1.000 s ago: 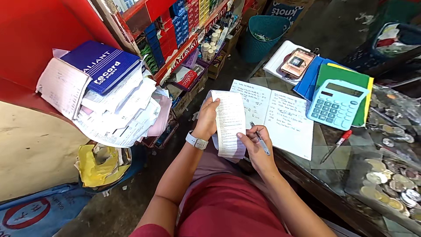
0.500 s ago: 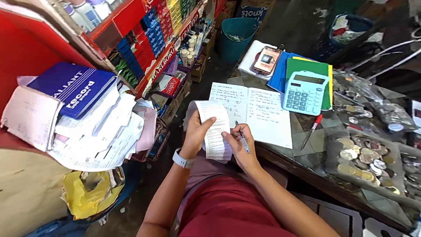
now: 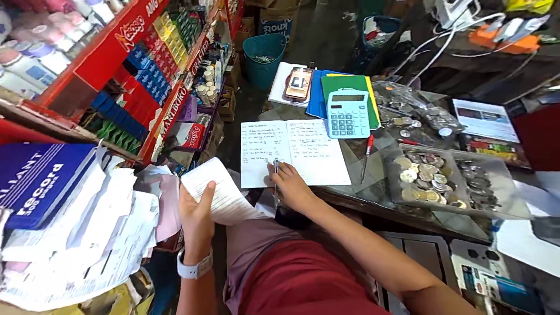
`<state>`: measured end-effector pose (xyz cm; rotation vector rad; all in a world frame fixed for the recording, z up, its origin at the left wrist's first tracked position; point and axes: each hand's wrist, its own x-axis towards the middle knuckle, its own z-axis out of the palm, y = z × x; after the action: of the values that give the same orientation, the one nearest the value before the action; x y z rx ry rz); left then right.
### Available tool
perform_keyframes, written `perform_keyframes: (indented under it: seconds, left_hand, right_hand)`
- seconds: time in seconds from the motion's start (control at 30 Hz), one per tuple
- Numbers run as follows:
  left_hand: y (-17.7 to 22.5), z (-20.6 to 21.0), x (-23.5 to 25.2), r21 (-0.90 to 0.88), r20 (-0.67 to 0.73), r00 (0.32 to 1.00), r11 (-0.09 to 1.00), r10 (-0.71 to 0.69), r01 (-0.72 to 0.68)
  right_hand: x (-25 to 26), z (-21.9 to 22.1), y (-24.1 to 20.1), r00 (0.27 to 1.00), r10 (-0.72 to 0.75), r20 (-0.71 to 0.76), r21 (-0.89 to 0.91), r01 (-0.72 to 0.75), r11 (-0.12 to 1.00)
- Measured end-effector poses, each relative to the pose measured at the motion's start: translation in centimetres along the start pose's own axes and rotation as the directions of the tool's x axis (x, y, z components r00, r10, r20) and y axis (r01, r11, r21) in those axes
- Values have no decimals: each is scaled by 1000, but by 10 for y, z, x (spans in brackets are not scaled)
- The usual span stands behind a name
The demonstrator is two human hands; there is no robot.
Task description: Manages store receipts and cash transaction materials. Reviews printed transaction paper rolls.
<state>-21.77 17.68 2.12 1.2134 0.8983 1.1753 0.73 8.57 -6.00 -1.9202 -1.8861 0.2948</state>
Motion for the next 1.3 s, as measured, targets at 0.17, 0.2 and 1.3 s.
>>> perform_keyframes:
  seconds: [0.17, 0.2, 1.3]
  left_hand:
    - [-4, 8, 3, -10, 58, 998, 1000, -27, 27]
    - [-5, 12, 4, -18, 61, 997, 999, -47, 48]
    - [53, 71, 148, -103, 165, 985, 993, -43, 60]
  right_hand:
    - [-6, -2, 5, 994, 35, -106, 140, -20, 990]
    - [-8, -4, 4, 991, 59, -124, 195, -34, 980]
    - [-1, -26, -38, 994, 107, 23, 967, -49, 252]
